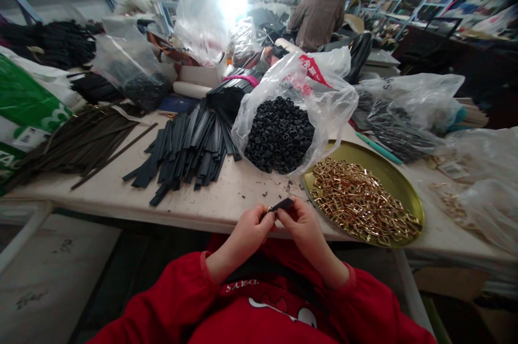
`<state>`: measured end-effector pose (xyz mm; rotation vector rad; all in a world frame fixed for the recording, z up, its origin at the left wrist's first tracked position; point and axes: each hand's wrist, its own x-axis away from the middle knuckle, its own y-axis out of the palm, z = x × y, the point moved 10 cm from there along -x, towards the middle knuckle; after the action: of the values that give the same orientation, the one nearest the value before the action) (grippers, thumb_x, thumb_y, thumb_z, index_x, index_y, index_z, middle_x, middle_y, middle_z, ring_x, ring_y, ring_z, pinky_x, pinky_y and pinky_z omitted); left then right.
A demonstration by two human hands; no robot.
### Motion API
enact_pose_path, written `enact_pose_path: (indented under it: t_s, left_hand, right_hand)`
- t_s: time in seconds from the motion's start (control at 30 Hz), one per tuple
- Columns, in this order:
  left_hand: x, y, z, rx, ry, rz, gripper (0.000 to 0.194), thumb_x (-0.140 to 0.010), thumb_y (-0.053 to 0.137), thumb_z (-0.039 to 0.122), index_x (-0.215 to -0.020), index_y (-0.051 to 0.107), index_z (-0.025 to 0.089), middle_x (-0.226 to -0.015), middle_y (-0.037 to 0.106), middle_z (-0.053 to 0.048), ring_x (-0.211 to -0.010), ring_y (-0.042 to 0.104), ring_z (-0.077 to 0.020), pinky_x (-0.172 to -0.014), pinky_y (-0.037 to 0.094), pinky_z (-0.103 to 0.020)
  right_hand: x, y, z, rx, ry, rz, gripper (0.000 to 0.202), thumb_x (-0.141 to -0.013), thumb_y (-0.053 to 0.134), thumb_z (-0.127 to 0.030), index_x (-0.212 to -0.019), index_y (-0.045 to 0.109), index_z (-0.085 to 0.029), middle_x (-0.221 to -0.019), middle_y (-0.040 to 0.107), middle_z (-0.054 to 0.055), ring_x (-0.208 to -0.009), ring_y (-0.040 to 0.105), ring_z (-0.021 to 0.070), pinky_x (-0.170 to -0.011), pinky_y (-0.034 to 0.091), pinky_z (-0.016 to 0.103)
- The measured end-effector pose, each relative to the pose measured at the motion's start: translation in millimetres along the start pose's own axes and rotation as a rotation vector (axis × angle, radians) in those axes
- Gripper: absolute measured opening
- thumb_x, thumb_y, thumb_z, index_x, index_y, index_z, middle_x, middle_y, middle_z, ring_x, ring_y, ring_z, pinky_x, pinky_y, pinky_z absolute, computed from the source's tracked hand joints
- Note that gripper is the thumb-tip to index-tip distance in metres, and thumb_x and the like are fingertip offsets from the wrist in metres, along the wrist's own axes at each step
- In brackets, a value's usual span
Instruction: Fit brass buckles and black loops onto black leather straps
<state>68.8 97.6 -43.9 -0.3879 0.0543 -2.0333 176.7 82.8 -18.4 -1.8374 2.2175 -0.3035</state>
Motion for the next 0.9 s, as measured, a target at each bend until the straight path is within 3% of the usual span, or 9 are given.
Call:
enact_pose_path:
  t_s: [0.1, 0.17, 0.33, 0.43, 0.57, 0.63, 0.73, 0.8, 0.9]
  left_hand:
    - [5, -9.1, 12, -0.177, 0.064, 0.074, 0.020, -0.081, 0.042, 0.030, -0.067, 0.049, 0.017, -0.062, 0.050, 0.002, -0.059, 0.045, -0.0115, -0.056, 0.034, -0.023]
    - [7, -10.8, 19, -0.254, 0.078, 0.048, 0.021, -0.081, 0.044, 0.033, -0.069, 0.050, 0.017, -0.063, 0.051, 0.002, -0.060, 0.045, -0.0120, -0.056, 0.032, -0.023]
    - [-1, -10.2, 18, -0.222, 0.041, -0.094, 0.032, -0.080, 0.048, 0.044, -0.065, 0.049, 0.016, -0.056, 0.051, 0.004, -0.054, 0.045, -0.0104, -0.051, 0.031, -0.022]
    - [-16, -16.9, 6, -0.119, 0.002, -0.062, 0.028, -0.077, 0.052, 0.043, -0.069, 0.048, 0.016, -0.054, 0.051, 0.005, -0.049, 0.046, -0.0095, -0.049, 0.033, -0.021]
    - [-32, -15.2, -3, -0.015, -0.004, -0.111, 0.029, -0.075, 0.053, 0.032, -0.099, 0.048, 0.017, -0.063, 0.057, 0.005, -0.048, 0.052, -0.0096, -0.048, 0.038, -0.021]
    - [-39, -17.6, -4, -0.069, 0.002, -0.111, 0.022, -0.078, 0.049, 0.032, -0.093, 0.053, 0.017, -0.062, 0.056, 0.005, -0.047, 0.050, -0.0088, -0.047, 0.037, -0.020]
    - [-51, -30.1, -8, -0.107, -0.012, -0.023, 0.024, -0.081, 0.043, 0.038, -0.082, 0.054, 0.017, -0.055, 0.052, 0.006, -0.043, 0.044, -0.0080, -0.044, 0.033, -0.020]
    - [-57, -34.8, -12, -0.088, -0.029, 0.008, 0.026, -0.082, 0.042, 0.041, -0.083, 0.053, 0.017, -0.054, 0.051, 0.006, -0.042, 0.042, -0.0080, -0.043, 0.031, -0.020]
    - [-61, -37.9, -17, -0.083, -0.033, 0.023, 0.026, -0.082, 0.043, 0.042, -0.081, 0.053, 0.017, -0.053, 0.050, 0.006, -0.043, 0.042, -0.0083, -0.044, 0.031, -0.020]
  right_hand:
    - [3, -6, -9, 0.146, -0.092, 0.049, 0.005, -0.073, 0.056, -0.024, -0.074, 0.054, -0.020, -0.070, 0.055, 0.000, -0.066, 0.051, 0.0149, -0.063, 0.040, 0.028]
    - [1, -6, -4, 0.112, -0.040, 0.012, 0.006, -0.073, 0.056, -0.025, -0.072, 0.053, -0.020, -0.067, 0.054, -0.001, -0.063, 0.050, 0.0142, -0.060, 0.039, 0.027]
    - [-6, 17, 11, -0.190, 0.190, -0.259, 0.021, -0.071, 0.059, -0.037, -0.071, 0.048, -0.019, -0.056, 0.048, -0.005, -0.052, 0.044, 0.0103, -0.049, 0.034, 0.023]
    - [-16, 19, 1, -0.160, 0.121, -0.331, 0.020, -0.074, 0.060, -0.036, -0.071, 0.051, -0.019, -0.059, 0.050, -0.004, -0.055, 0.046, 0.0103, -0.053, 0.036, 0.022]
    - [-46, 26, -1, -0.032, 0.007, -0.547, 0.020, -0.083, 0.049, -0.035, -0.085, 0.058, -0.017, -0.073, 0.061, 0.001, -0.067, 0.055, 0.0139, -0.062, 0.043, 0.026]
    - [-83, 8, 4, 0.189, -0.075, -0.403, 0.021, -0.086, 0.044, -0.031, -0.089, 0.059, -0.016, -0.079, 0.062, 0.004, -0.072, 0.057, 0.0154, -0.066, 0.044, 0.027]
    - [-130, -12, 5, 0.757, -0.211, -0.136, 0.017, -0.083, 0.047, -0.022, -0.091, 0.061, -0.017, -0.091, 0.060, 0.009, -0.083, 0.057, 0.0195, -0.072, 0.042, 0.030]
    - [-146, -5, 13, 1.023, -0.229, -0.154, 0.013, -0.080, 0.052, -0.019, -0.087, 0.062, -0.016, -0.088, 0.060, 0.010, -0.080, 0.058, 0.0213, -0.069, 0.040, 0.030]
    - [-154, 1, 20, 1.096, -0.233, -0.186, 0.008, -0.078, 0.055, -0.018, -0.081, 0.061, -0.016, -0.083, 0.060, 0.009, -0.075, 0.058, 0.0209, -0.066, 0.039, 0.030]
